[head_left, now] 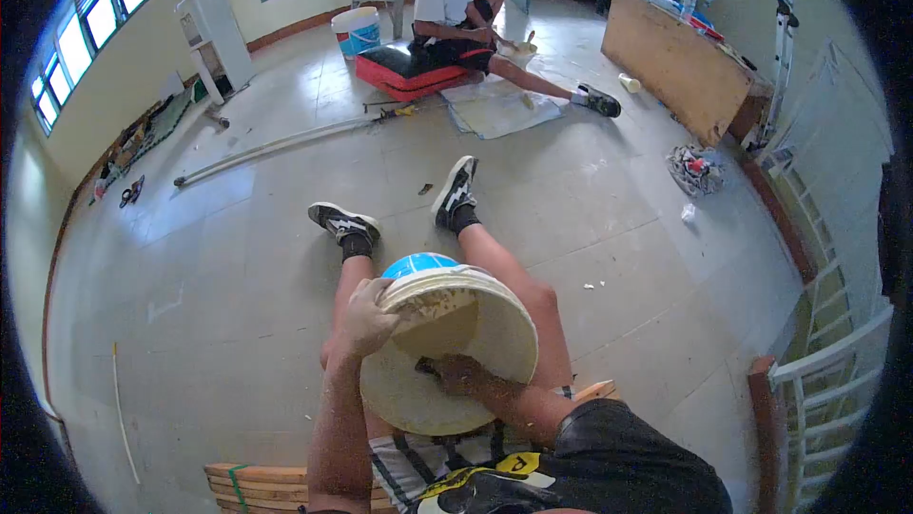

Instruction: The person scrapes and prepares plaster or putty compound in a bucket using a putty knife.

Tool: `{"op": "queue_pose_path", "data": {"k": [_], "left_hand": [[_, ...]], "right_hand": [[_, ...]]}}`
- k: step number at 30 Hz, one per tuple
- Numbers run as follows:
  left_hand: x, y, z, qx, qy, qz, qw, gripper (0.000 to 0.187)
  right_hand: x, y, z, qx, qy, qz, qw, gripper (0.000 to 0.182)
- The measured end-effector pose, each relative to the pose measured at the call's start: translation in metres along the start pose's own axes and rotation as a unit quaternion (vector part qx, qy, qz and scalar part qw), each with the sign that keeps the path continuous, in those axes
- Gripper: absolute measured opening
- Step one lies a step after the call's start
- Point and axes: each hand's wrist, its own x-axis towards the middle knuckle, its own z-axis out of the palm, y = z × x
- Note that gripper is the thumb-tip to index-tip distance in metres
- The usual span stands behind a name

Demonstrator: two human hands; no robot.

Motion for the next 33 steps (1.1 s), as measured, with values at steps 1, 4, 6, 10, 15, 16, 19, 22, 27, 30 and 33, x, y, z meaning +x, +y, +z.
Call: {"op": "queue_pose_path", "data": {"k": [1, 4, 6, 10, 15, 16, 19, 22, 27, 30, 33], "left_hand": [[0.0, -0.002, 0.001, -0.005, 0.0, 0.005, 1.0, 0.047], [-0.001, 0.01, -0.001, -0.027, 0.001, -0.017, 0.999, 0.046], [0.0, 0.002, 0.004, -0.032, 0.007, -0.005, 0.999, 0.046], [0.001, -0.001, 0.004, -0.035, 0.009, 0.005, 0.999, 0.047], [0.003, -0.012, 0.007, -0.027, 0.018, 0.013, 0.999, 0.047], [0.004, -0.015, 0.008, -0.033, 0.014, 0.017, 0.999, 0.046], [-0.001, 0.002, 0.004, -0.039, 0.024, -0.005, 0.999, 0.046], [-0.002, 0.004, 0.002, -0.028, 0.018, 0.006, 0.999, 0.046], [-0.002, -0.008, 0.004, -0.058, 0.001, -0.01, 0.998, 0.047], [0.028, -0.027, 0.006, -0.026, -0.029, 0.028, 0.999, 0.05], [0.023, 0.025, -0.017, 0.125, -0.011, 0.08, 0.989, 0.07]], "right_hand": [[0.0, 0.002, 0.004, 0.003, -0.002, 0.001, 1.0, 0.051], [-0.002, -0.001, 0.002, -0.055, -0.008, 0.009, 0.998, 0.05], [0.001, 0.001, 0.005, -0.043, 0.024, 0.012, 0.999, 0.047], [-0.003, -0.006, -0.007, -0.036, -0.016, 0.011, 0.999, 0.045], [-0.003, -0.008, -0.006, -0.061, -0.004, 0.026, 0.998, 0.044], [-0.003, -0.009, -0.006, -0.062, -0.003, 0.025, 0.998, 0.044], [-0.004, -0.006, -0.003, -0.094, 0.012, 0.004, 0.996, 0.043], [0.0, 0.004, 0.002, -0.038, 0.05, -0.036, 0.997, 0.043], [-0.008, -0.015, -0.019, -0.009, -0.028, 0.025, 0.999, 0.045], [-0.004, -0.007, -0.003, -0.106, 0.076, -0.043, 0.991, 0.046], [0.006, -0.002, -0.003, -0.078, -0.036, 0.031, 0.996, 0.047]]}}
